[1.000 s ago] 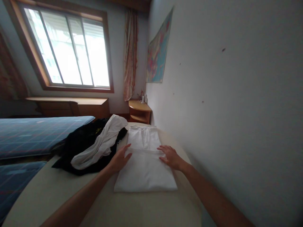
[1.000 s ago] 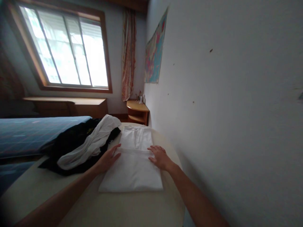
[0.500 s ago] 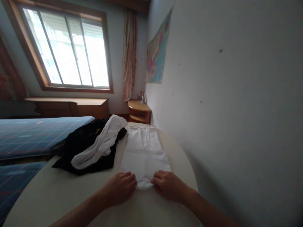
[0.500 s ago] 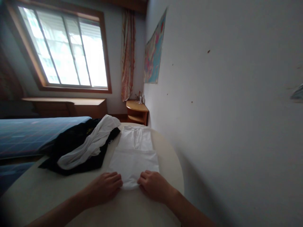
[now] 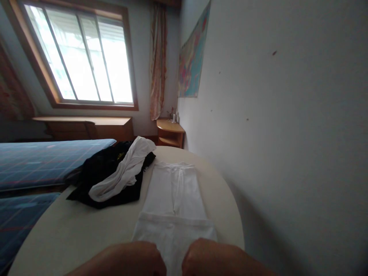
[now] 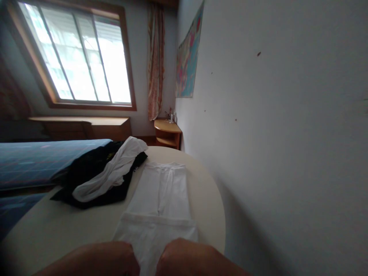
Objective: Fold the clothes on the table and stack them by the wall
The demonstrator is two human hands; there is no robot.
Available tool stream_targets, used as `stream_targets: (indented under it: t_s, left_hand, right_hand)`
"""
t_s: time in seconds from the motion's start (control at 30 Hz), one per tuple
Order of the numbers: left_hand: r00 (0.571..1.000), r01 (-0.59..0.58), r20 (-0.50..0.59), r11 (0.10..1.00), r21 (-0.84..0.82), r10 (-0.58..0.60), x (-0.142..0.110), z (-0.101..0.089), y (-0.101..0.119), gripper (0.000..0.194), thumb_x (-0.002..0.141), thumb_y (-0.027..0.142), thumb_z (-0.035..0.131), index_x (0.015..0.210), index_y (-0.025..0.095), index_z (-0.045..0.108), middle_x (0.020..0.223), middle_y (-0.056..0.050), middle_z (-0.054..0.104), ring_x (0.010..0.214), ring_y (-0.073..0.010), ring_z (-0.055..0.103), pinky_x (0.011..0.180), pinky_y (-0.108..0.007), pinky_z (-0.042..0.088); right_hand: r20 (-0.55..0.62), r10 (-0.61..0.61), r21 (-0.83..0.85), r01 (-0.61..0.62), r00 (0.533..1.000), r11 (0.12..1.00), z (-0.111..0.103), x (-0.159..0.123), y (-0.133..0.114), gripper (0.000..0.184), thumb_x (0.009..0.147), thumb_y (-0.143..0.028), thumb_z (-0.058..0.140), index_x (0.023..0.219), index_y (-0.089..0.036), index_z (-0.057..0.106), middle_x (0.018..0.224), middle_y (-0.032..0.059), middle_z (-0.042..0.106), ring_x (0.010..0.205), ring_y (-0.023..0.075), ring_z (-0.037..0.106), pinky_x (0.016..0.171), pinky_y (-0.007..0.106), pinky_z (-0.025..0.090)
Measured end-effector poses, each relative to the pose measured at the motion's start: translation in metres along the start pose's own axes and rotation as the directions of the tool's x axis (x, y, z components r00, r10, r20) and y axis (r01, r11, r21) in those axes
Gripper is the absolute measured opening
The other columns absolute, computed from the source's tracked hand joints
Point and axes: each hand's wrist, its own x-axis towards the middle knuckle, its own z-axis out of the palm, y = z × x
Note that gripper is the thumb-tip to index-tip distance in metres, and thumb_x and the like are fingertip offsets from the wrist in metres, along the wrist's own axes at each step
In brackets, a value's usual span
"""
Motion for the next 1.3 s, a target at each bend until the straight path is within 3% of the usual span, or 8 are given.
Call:
stream_targets:
  t_s: [0.1,0.2,0.27,0.5,0.73,0.93,1.1,1.3]
  left_hand:
    - [0.969,0.072,-0.238,0.997,0.007,-0.068,0.011,-0.026,-0.002,0.023,0.082,0.022,0.061,0.102,0.028,0.070,0.091,0.000,0.073,0.081,-0.0189,0.069,0.070,-0.026,0.049]
    - [0.879,0.151,-0.469,0.984,0.097,-0.089,0.023,-0.041,-0.016,0.031,0.081,0.026,0.064,0.112,0.025,0.064,0.115,-0.005,0.067,0.106,-0.0240,0.063,0.092,-0.034,0.046]
    - [0.871,0.179,-0.480,0.977,0.113,-0.104,0.029,-0.043,-0.028,0.036,0.080,0.032,0.067,0.115,0.024,0.062,0.116,-0.006,0.066,0.109,-0.0262,0.061,0.094,-0.036,0.045]
    - [0.887,0.157,-0.450,0.984,0.079,-0.105,0.031,-0.036,-0.039,0.041,0.079,0.029,0.065,0.119,0.024,0.059,0.112,-0.006,0.068,0.105,-0.0260,0.061,0.092,-0.036,0.045]
    - [0.882,0.146,-0.458,0.988,0.047,-0.109,0.030,-0.036,-0.040,0.037,0.080,0.028,0.064,0.117,0.023,0.060,0.110,-0.006,0.068,0.102,-0.0246,0.062,0.090,-0.034,0.045]
    - [0.871,0.124,-0.483,0.992,0.030,-0.094,0.034,-0.036,-0.044,0.028,0.085,0.031,0.060,0.110,0.022,0.065,0.103,-0.005,0.070,0.096,-0.0228,0.064,0.086,-0.032,0.047]
    - [0.866,0.094,-0.495,0.995,0.021,-0.071,0.038,-0.034,-0.050,0.024,0.085,0.026,0.059,0.107,0.023,0.069,0.102,-0.003,0.071,0.092,-0.0200,0.065,0.085,-0.029,0.046]
    - [0.863,0.005,-0.505,1.000,-0.009,-0.009,0.034,-0.031,-0.056,0.023,0.094,0.027,0.050,0.107,0.025,0.069,0.106,-0.002,0.069,0.094,-0.0174,0.065,0.084,-0.026,0.047]
  right_hand:
    - [-0.195,0.105,-0.020,-0.111,0.975,0.994,-0.031,0.000,-0.006,0.015,0.083,-0.029,0.061,0.090,-0.025,0.074,0.082,-0.0013,0.072,0.072,0.0139,0.064,0.068,0.022,0.043]
    - [-0.424,0.312,0.011,-0.339,0.850,0.941,-0.049,0.000,-0.003,0.024,0.086,-0.030,0.059,0.105,-0.023,0.071,0.100,0.0045,0.072,0.088,0.0185,0.066,0.080,0.027,0.045]
    - [-0.476,0.386,0.035,-0.422,0.790,0.906,-0.051,0.002,0.002,0.029,0.087,-0.035,0.060,0.110,-0.021,0.070,0.108,0.0082,0.068,0.098,0.0219,0.064,0.086,0.030,0.045]
    - [-0.491,0.465,0.163,-0.446,0.737,0.880,-0.036,0.014,0.014,0.023,0.081,-0.032,0.067,0.098,-0.016,0.068,0.105,0.0101,0.065,0.100,0.0231,0.059,0.088,0.031,0.043]
    - [-0.458,0.450,0.263,-0.366,0.767,0.892,-0.047,0.015,0.011,0.014,0.081,-0.023,0.063,0.095,-0.019,0.064,0.090,0.0043,0.069,0.081,0.0175,0.061,0.072,0.026,0.040]
    - [-0.537,0.384,0.296,-0.258,0.751,0.919,-0.052,0.023,0.018,0.016,0.085,-0.021,0.061,0.101,-0.021,0.065,0.099,0.0031,0.071,0.092,0.0177,0.064,0.081,0.026,0.042]
    - [-0.488,0.393,0.251,-0.306,0.779,0.918,-0.047,0.023,0.027,0.023,0.085,-0.025,0.061,0.107,-0.021,0.067,0.101,0.0059,0.071,0.094,0.0190,0.064,0.084,0.028,0.043]
    - [-0.434,0.470,0.181,-0.436,0.769,0.881,-0.051,0.002,0.028,0.026,0.086,-0.040,0.062,0.100,-0.019,0.069,0.096,0.0083,0.071,0.087,0.0219,0.065,0.076,0.029,0.043]
